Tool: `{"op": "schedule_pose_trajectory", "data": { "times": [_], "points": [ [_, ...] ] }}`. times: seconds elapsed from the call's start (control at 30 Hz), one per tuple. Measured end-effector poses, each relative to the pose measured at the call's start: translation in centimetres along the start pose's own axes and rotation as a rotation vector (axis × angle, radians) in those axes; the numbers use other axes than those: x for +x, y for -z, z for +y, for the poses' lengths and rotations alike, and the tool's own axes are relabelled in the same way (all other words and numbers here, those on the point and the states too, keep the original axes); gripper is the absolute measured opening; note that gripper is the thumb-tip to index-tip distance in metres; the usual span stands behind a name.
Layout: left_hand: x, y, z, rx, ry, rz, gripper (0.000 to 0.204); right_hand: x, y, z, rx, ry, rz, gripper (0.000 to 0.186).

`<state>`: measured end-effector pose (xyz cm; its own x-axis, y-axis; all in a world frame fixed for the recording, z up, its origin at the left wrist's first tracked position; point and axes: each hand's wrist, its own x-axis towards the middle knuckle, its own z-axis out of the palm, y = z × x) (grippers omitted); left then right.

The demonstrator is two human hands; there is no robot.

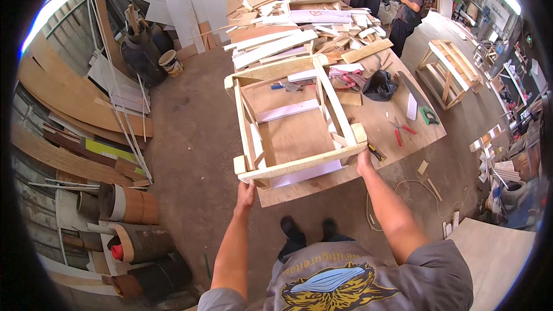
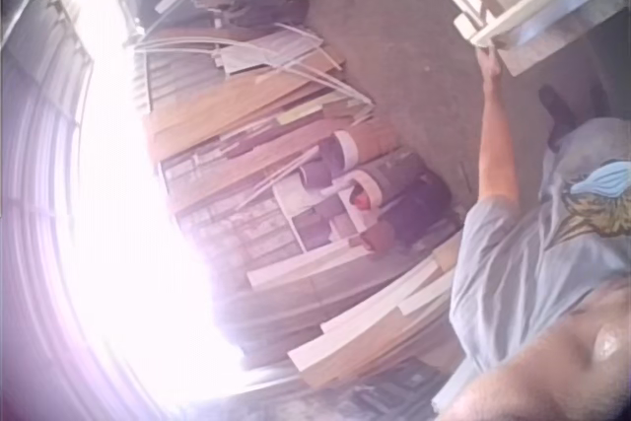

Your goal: The person cuts nails from a wooden board using pliers, hammers the board onto a wooden frame using a hammer, and cuts a wooden piece on the frame using a hand saw.

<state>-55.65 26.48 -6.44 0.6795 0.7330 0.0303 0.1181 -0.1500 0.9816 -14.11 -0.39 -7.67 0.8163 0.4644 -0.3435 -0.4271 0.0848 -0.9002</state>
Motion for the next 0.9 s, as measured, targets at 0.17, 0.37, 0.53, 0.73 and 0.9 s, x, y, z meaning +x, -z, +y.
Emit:
{"op": "schedule_pose_trajectory", "data": {
  "times": [0.17, 0.37, 0.53, 0.73, 0.9],
  "points": [
    [1.9, 1.2, 1.3, -0.003, -0.005, 0.064, 0.072, -1.1, -3.6, -4.8, 0.051, 0.146, 0.047, 0.067],
    [7.0, 3.3, 18.3, -0.324, -0.042, 0.043, 0.075, -0.7, -6.6, -18.4, -0.026, 0.255, -0.238, 0.09],
    [8.2, 8.7, 21.8, -0.7, 0.157, -0.1, 0.075, -5.9, -13.1, -28.7, -0.132, 0.284, -0.671, 0.07],
    [14.0, 8.0, 20.0, -1.015, 0.245, -0.25, 0.068, 6.7, -10.4, -26.4, -0.456, 0.387, -0.56, 0.067],
    [17.8, 7.2, 18.5, -1.15, 0.49, -0.353, 0.057, 9.7, -11.4, -25.2, -0.455, 0.143, -0.541, 0.059]
  ]
}}
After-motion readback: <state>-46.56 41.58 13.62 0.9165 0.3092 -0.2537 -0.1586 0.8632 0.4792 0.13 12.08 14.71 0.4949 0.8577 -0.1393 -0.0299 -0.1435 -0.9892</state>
